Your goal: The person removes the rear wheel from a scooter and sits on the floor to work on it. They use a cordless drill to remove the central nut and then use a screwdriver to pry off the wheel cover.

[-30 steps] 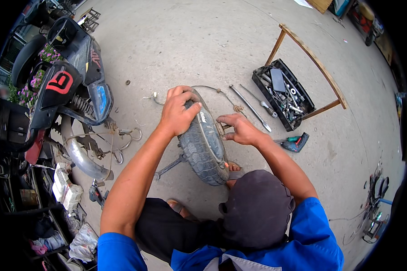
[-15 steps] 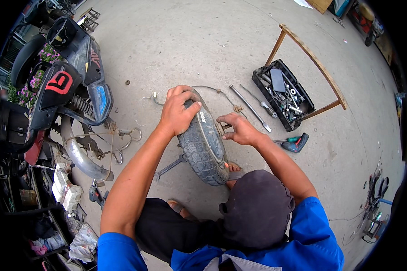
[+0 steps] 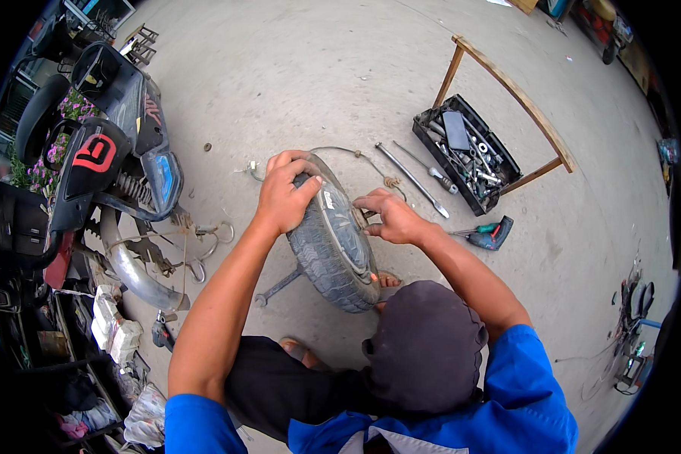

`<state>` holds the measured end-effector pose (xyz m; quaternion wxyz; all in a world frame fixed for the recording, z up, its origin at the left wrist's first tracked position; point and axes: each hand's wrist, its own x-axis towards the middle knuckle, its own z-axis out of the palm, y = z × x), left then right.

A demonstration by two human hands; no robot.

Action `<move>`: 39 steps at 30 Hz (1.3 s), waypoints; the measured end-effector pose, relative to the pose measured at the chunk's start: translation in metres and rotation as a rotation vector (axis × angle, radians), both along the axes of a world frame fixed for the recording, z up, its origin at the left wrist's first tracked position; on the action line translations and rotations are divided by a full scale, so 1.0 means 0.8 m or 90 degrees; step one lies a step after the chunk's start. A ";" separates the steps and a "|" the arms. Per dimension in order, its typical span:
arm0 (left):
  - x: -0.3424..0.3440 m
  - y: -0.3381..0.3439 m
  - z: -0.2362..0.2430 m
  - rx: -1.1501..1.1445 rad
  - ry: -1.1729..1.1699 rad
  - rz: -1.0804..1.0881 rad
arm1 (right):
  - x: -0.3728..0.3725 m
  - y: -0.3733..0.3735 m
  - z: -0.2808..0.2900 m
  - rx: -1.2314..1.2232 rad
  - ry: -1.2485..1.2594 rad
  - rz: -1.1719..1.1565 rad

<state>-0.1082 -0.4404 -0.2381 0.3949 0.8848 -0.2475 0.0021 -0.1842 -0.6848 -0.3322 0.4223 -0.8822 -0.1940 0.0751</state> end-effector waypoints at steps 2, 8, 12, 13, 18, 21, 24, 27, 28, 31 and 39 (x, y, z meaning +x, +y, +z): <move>0.001 0.004 -0.003 -0.003 -0.009 -0.011 | 0.000 0.002 0.001 -0.003 0.000 0.005; 0.004 0.014 -0.008 0.015 -0.011 -0.032 | 0.002 0.003 -0.007 0.001 -0.032 0.009; 0.005 0.015 -0.006 0.019 -0.005 -0.028 | 0.003 0.004 -0.002 -0.024 -0.026 0.018; 0.005 0.016 -0.005 0.020 -0.004 -0.028 | 0.003 0.004 -0.001 -0.027 -0.027 0.020; 0.005 0.017 -0.005 0.019 -0.005 -0.034 | 0.002 0.004 -0.007 0.012 -0.022 0.002; 0.005 0.017 -0.006 0.019 -0.006 -0.034 | 0.001 0.006 -0.003 0.012 -0.017 0.002; 0.007 0.019 -0.007 0.021 -0.010 -0.035 | 0.000 0.008 -0.001 0.016 -0.021 0.003; 0.007 0.018 -0.008 0.012 -0.015 -0.034 | 0.001 0.007 -0.001 0.012 -0.026 0.010; 0.007 0.017 -0.008 0.004 -0.017 -0.032 | 0.001 0.007 -0.001 0.009 -0.027 0.013; 0.007 0.019 -0.008 0.012 -0.012 -0.035 | 0.002 0.010 0.004 -0.004 -0.025 0.024; 0.006 0.019 -0.007 0.021 0.004 -0.026 | 0.001 0.008 -0.012 0.022 -0.065 0.018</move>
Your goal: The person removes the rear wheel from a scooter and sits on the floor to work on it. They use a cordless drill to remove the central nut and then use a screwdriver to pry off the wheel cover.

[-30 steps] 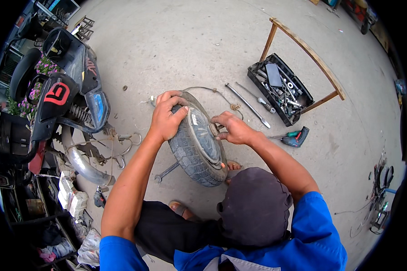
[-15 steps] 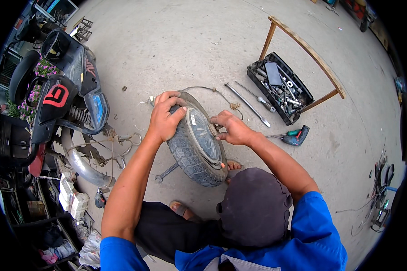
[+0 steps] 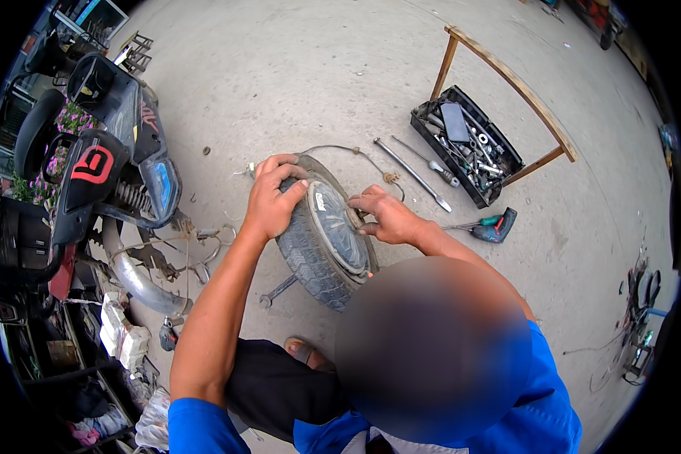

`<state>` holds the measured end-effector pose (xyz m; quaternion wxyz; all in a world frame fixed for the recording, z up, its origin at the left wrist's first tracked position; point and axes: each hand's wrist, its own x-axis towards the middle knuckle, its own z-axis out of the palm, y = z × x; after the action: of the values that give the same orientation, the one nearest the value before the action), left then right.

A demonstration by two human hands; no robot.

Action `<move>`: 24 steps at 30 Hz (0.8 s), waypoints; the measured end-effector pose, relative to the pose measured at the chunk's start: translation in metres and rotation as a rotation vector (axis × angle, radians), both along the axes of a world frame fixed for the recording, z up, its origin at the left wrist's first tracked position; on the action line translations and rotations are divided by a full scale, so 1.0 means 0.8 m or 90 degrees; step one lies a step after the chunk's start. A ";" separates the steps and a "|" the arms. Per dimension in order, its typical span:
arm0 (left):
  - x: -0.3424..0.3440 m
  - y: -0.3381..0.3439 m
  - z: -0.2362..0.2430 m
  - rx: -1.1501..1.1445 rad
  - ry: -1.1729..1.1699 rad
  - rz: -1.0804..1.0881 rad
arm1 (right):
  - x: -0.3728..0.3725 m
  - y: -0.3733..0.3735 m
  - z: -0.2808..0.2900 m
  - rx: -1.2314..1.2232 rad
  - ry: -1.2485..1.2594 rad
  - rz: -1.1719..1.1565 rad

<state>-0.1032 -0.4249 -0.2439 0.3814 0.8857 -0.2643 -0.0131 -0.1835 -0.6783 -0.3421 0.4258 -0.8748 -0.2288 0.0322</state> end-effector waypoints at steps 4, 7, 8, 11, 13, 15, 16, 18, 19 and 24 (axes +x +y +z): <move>-0.001 -0.001 0.002 -0.012 0.002 0.003 | -0.001 -0.002 0.003 0.003 0.011 -0.003; 0.000 -0.001 0.001 -0.021 0.001 0.003 | -0.002 -0.002 0.009 -0.001 0.027 -0.002; 0.000 -0.001 0.002 -0.023 0.000 0.003 | -0.001 -0.002 0.007 0.003 0.025 -0.006; 0.000 -0.002 0.003 -0.027 -0.005 0.004 | -0.001 -0.004 0.005 0.008 0.020 -0.013; 0.001 -0.002 0.003 -0.007 -0.004 0.006 | -0.002 -0.003 0.009 0.003 0.019 -0.015; 0.003 -0.003 0.003 0.003 -0.004 0.003 | -0.001 -0.004 0.010 -0.011 0.017 -0.013; 0.004 -0.003 0.003 0.004 -0.003 0.002 | -0.001 -0.004 0.010 -0.017 0.016 -0.013; 0.005 -0.004 0.003 -0.006 0.000 0.000 | -0.002 -0.004 0.011 -0.009 0.016 -0.017; 0.005 -0.004 0.002 -0.017 0.003 0.001 | -0.002 -0.004 0.011 -0.004 0.015 -0.020; 0.007 0.004 0.001 -0.030 0.016 -0.005 | -0.001 0.000 0.007 0.000 0.014 -0.021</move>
<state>-0.0975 -0.4215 -0.2429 0.4052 0.8753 -0.2633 -0.0195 -0.1845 -0.6783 -0.3363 0.4287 -0.8781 -0.2096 0.0353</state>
